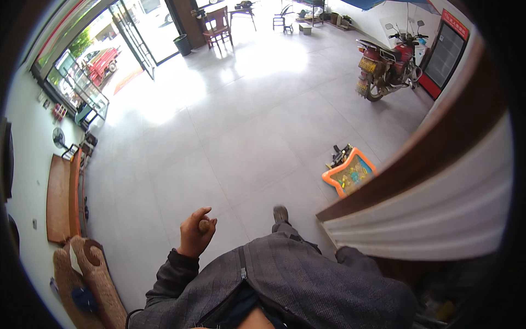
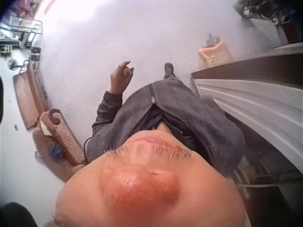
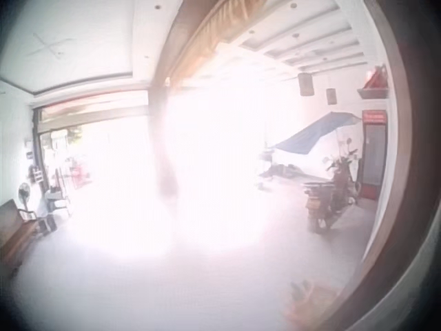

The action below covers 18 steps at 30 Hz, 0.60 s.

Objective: The person sits on the floor and uses a hammer and chisel to tap inside a motor stator placed on a workbench. They then use a screwdriver and a knife to scrape and clean the interior slots of the stator.

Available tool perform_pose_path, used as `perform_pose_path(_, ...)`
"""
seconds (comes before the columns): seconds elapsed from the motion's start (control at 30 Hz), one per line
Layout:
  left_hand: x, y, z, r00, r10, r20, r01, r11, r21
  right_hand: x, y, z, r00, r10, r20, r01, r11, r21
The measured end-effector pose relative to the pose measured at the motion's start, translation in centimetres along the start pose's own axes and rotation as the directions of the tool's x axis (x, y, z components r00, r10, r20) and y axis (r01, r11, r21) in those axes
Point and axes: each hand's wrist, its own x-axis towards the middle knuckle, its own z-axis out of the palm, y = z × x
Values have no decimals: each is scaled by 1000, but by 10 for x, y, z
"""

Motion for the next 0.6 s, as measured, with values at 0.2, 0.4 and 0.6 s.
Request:
perform_pose_path(0.2,219,-107,21,985,88,-150,-49,968,245,110,-67,-232,971,-174,163,174,985,17)
perform_pose_path(0.4,385,-186,34,954,-114,-277,162,974,158,251,-213,-612,898,-203,-390,235,971,35)
perform_pose_path(0.6,571,-312,114,909,-204,-363,231,972,33,409,-274,-905,809,-157,-566,342,910,236)
